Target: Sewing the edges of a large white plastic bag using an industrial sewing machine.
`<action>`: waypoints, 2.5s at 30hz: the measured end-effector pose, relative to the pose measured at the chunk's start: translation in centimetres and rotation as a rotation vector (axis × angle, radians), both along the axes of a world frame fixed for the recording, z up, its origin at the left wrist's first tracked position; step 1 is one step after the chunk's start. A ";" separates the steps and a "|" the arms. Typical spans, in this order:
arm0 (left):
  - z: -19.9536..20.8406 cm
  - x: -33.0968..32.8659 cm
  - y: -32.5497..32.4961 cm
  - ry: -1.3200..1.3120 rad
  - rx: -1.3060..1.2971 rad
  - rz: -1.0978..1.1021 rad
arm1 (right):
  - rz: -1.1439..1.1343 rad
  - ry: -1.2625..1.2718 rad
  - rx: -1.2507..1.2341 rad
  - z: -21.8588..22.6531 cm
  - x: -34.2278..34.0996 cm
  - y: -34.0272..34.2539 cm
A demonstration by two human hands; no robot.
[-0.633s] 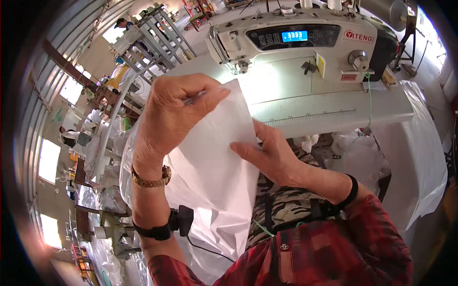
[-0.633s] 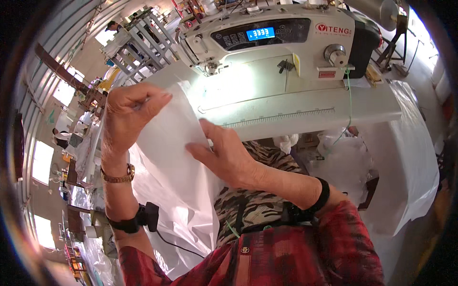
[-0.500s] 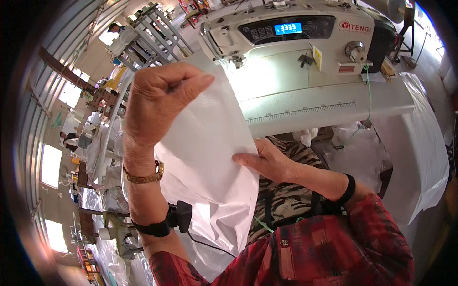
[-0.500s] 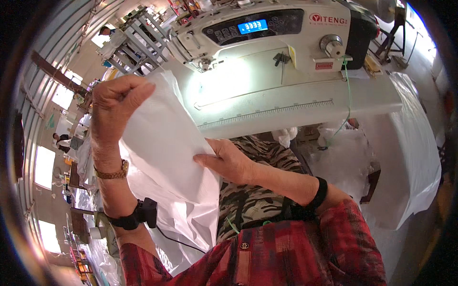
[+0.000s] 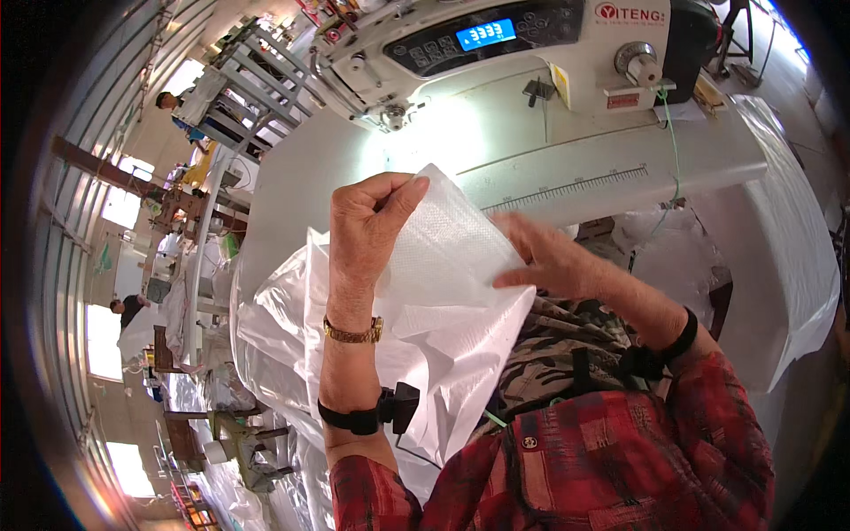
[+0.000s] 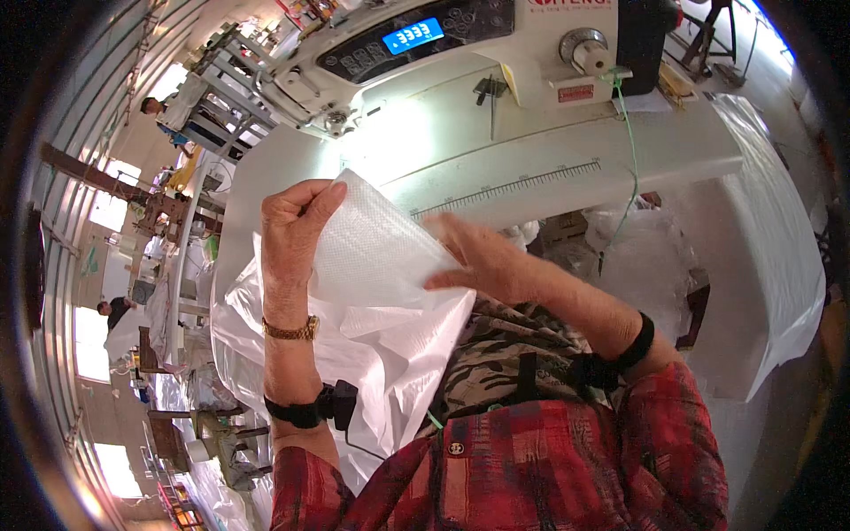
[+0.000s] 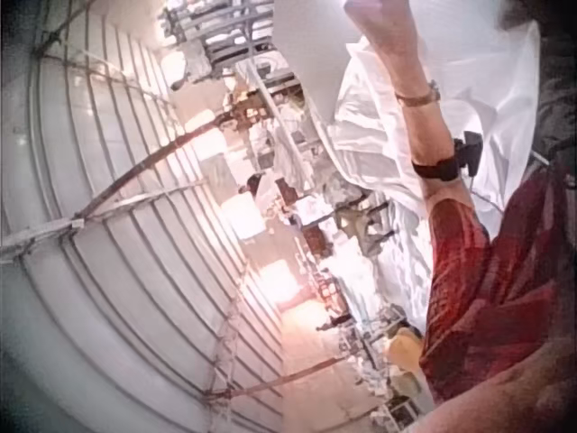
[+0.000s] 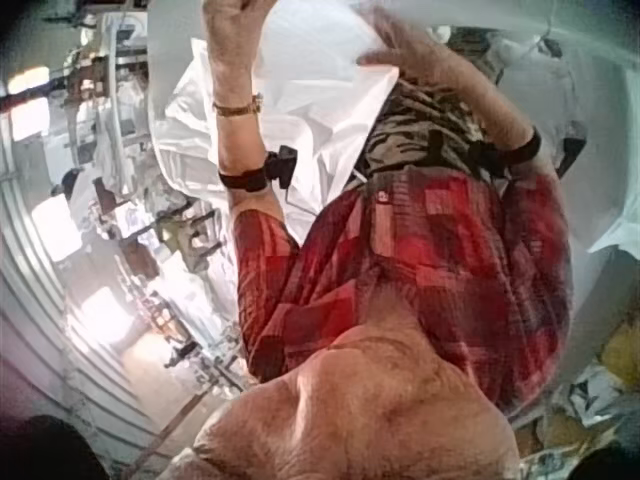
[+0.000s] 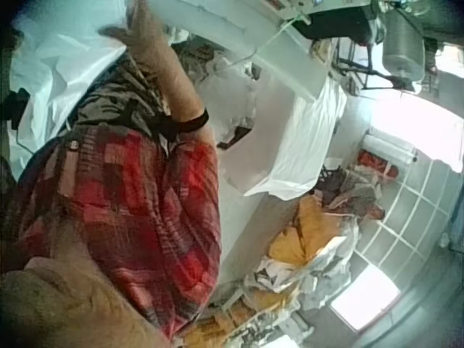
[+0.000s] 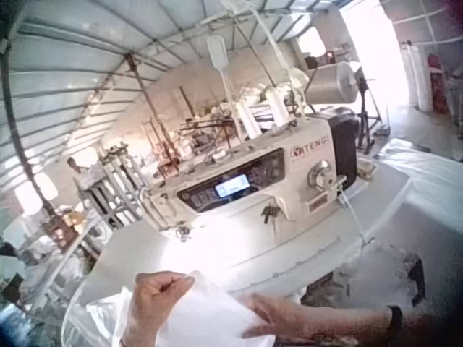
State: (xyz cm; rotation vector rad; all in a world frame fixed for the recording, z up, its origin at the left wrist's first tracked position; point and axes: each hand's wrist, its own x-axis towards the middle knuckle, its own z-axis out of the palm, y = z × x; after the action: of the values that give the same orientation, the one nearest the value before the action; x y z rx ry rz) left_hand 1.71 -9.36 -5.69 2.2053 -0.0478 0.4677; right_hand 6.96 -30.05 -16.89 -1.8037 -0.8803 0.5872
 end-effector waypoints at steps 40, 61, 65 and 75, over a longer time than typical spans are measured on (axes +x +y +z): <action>-1.7 2.6 1.1 0.149 -0.055 -0.164 | -0.257 -0.389 0.378 1.8 -1.3 3.9; -2.5 3.3 2.4 -0.019 0.222 -0.034 | -0.197 -0.845 -0.003 0.0 -2.6 4.2; -2.1 3.0 2.8 -0.023 0.235 -0.006 | -0.182 -0.594 -0.052 0.9 -1.6 2.9; -1.0 2.8 2.8 -0.059 0.197 -0.002 | -0.118 0.293 0.493 2.2 2.4 9.0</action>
State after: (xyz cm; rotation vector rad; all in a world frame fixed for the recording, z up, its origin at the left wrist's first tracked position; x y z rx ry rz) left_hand 4.47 -6.55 -6.72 2.3836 -0.1332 0.5468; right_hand 9.34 -21.08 -14.64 -1.2750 -0.6432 0.4908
